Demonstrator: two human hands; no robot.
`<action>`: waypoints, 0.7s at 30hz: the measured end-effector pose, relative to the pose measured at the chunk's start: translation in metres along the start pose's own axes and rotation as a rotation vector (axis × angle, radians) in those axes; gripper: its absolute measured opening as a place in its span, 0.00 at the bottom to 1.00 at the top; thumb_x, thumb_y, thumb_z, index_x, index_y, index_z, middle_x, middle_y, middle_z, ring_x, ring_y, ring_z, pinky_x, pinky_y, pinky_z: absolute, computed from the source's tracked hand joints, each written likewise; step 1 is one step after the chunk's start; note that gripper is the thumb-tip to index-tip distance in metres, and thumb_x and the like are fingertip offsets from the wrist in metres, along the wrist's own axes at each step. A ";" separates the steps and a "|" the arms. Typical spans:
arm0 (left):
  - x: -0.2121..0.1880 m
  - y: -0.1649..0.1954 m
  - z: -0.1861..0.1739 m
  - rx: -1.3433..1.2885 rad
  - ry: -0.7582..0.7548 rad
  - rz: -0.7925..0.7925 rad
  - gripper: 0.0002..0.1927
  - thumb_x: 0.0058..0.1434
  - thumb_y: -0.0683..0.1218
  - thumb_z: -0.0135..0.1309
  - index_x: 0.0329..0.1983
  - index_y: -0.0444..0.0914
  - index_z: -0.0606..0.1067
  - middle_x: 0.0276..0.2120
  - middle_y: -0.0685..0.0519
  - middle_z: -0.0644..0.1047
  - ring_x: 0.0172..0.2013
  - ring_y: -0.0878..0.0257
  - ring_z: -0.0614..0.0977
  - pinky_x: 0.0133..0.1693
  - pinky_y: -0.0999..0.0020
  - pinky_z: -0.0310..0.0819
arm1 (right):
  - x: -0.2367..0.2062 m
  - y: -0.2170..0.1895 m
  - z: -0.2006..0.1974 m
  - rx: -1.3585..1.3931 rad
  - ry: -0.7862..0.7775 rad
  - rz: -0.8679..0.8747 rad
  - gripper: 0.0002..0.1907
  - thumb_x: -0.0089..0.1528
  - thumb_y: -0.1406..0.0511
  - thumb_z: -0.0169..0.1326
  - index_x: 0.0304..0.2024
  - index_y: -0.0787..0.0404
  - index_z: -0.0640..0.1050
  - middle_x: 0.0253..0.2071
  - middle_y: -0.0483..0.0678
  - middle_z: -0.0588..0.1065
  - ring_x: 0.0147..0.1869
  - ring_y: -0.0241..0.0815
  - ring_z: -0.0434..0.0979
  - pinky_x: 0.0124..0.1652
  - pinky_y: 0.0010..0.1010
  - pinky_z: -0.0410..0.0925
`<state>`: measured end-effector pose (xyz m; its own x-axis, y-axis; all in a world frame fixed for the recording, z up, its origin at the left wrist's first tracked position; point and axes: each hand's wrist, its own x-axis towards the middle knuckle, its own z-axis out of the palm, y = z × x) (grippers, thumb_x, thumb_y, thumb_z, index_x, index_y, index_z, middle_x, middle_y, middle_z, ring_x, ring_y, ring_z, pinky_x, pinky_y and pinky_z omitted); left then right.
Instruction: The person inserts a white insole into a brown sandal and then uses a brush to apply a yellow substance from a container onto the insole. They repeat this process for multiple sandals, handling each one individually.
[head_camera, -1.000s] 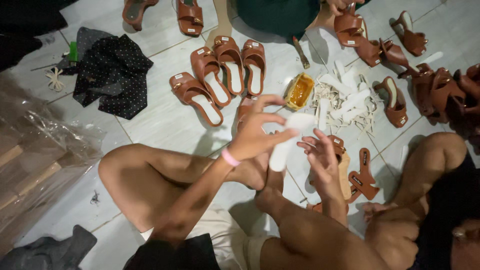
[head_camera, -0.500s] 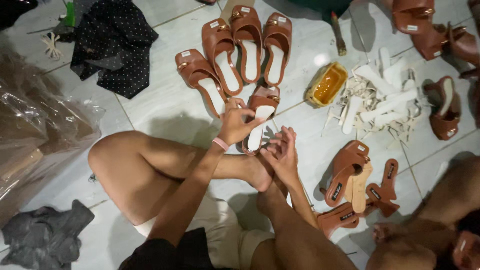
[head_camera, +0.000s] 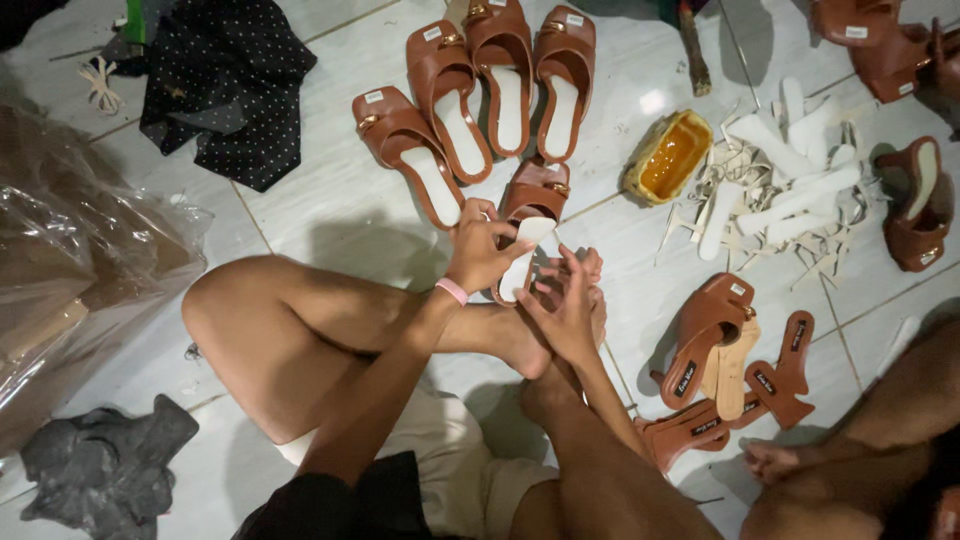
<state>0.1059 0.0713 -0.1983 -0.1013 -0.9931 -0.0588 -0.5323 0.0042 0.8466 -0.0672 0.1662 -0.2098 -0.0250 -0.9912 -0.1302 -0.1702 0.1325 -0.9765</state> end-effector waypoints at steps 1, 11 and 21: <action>0.000 0.001 0.000 0.005 -0.003 -0.013 0.14 0.47 0.57 0.72 0.29 0.44 0.86 0.43 0.52 0.68 0.52 0.55 0.70 0.50 0.54 0.61 | 0.001 0.000 0.000 -0.029 -0.004 -0.008 0.50 0.56 0.70 0.69 0.73 0.61 0.54 0.62 0.55 0.63 0.62 0.44 0.69 0.57 0.35 0.72; 0.003 0.004 -0.002 0.021 -0.054 -0.096 0.14 0.47 0.57 0.71 0.31 0.46 0.86 0.43 0.53 0.67 0.54 0.55 0.69 0.52 0.52 0.57 | 0.004 -0.006 0.004 -0.065 -0.021 -0.047 0.47 0.56 0.70 0.69 0.72 0.64 0.57 0.63 0.57 0.64 0.63 0.47 0.72 0.56 0.36 0.74; 0.008 0.010 -0.007 0.024 -0.047 -0.130 0.14 0.44 0.57 0.72 0.28 0.45 0.86 0.42 0.54 0.68 0.52 0.56 0.69 0.51 0.53 0.57 | 0.006 -0.013 0.008 -0.078 -0.017 -0.044 0.46 0.56 0.69 0.69 0.71 0.64 0.59 0.62 0.57 0.64 0.63 0.48 0.73 0.56 0.36 0.75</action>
<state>0.1059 0.0629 -0.1862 -0.0693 -0.9788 -0.1929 -0.5630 -0.1213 0.8175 -0.0574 0.1588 -0.1987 0.0005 -0.9958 -0.0911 -0.2472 0.0881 -0.9649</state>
